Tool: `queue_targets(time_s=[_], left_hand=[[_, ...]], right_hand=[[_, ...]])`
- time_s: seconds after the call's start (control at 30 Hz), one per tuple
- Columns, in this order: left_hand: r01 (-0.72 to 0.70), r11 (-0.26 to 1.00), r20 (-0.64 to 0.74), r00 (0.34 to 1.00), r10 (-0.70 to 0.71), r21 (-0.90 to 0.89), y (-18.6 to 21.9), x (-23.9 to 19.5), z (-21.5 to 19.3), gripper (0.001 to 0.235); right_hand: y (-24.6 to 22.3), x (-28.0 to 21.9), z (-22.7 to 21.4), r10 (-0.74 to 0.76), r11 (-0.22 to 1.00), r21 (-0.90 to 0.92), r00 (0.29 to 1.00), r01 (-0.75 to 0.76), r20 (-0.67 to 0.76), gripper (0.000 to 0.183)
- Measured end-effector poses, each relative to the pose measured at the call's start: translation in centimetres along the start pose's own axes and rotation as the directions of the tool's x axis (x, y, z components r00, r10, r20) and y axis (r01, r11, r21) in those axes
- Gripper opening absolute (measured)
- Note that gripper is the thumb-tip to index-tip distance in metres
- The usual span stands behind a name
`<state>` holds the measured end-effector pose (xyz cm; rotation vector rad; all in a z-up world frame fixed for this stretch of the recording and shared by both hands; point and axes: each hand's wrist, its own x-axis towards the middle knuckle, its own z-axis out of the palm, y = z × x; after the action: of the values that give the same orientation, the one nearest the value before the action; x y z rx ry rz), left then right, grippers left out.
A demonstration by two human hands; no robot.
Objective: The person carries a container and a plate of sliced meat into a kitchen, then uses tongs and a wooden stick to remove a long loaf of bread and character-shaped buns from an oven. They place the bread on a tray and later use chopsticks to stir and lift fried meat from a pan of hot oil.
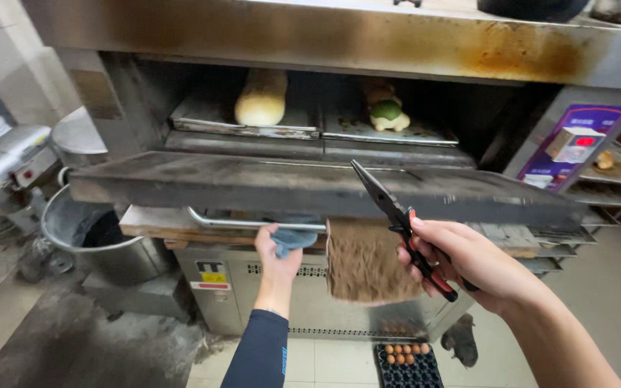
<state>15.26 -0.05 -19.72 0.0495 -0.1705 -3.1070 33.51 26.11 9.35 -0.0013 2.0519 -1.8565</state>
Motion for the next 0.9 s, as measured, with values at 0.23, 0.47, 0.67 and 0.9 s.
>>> queue_targets(time_s=[0.23, 0.47, 0.67, 0.9], left_hand=[[0.013, 1.0, -0.109, 0.994, -0.014, -0.01, -0.5, -0.1, -5.4, 0.027], [0.027, 0.999, -0.2, 0.979, -0.021, 0.029, -0.3, 0.8, -9.3, 0.025], [0.082, 0.961, -0.355, 0.935, 0.017, 0.263, 2.5, -5.4, -7.0, 0.028], [-0.367, 0.793, -0.232, 0.82, 0.523, 0.487, 11.8, -15.7, 2.2, 0.04]], right_hand=[[0.3, 0.7, 0.1, 0.06, 0.996, -0.07, 0.998, -0.058, 0.028, 0.047], [1.0, 3.5, -0.9, 0.068, 0.998, 0.009, 0.994, -0.069, 0.081, 0.046], [0.6, 7.3, -1.9, 0.1, 0.994, 0.029, 0.989, -0.104, 0.112, 0.044], [-0.1, 13.9, -1.4, 0.138, 0.99, -0.006, 0.977, -0.139, 0.162, 0.043]])
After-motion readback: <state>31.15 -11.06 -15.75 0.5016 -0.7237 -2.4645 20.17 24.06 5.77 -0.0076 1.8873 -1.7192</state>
